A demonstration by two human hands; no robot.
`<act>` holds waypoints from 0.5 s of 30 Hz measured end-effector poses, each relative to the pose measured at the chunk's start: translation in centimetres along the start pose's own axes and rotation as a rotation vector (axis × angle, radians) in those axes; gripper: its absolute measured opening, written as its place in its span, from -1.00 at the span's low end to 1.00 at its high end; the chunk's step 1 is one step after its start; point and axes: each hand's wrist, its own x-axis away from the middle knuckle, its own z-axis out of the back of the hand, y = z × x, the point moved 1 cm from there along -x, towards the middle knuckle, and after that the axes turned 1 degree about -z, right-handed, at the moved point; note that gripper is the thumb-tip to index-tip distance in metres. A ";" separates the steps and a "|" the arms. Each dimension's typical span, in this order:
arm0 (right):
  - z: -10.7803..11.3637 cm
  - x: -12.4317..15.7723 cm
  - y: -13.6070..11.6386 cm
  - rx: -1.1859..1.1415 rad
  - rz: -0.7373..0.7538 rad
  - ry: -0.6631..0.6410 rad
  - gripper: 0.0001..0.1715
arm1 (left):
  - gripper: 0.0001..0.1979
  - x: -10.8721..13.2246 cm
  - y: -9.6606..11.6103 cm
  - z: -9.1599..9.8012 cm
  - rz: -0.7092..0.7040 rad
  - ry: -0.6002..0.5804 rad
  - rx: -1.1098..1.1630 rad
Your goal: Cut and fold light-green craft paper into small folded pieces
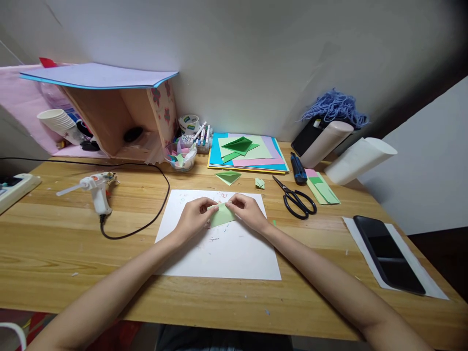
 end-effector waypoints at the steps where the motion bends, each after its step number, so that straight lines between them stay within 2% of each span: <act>1: -0.1 0.0 0.0 0.040 0.001 0.013 -0.80 | -0.77 0.0 -0.1 -0.1 -0.039 0.034 -0.088; 3: -0.3 0.0 0.0 0.125 0.019 0.043 -0.83 | -0.81 0.0 -0.3 -0.1 -0.133 0.084 -0.251; 6: -0.4 0.1 0.0 0.184 0.044 0.062 -0.86 | -0.87 0.0 -0.4 -0.3 -0.223 0.084 -0.381; 11: -0.3 0.4 -0.3 0.239 0.143 0.060 -0.96 | -0.84 0.1 -0.3 -0.6 -0.285 0.054 -0.539; 15: -0.6 0.8 -0.5 0.357 0.275 0.025 -0.88 | -0.77 0.2 -0.3 -0.7 -0.313 0.038 -0.615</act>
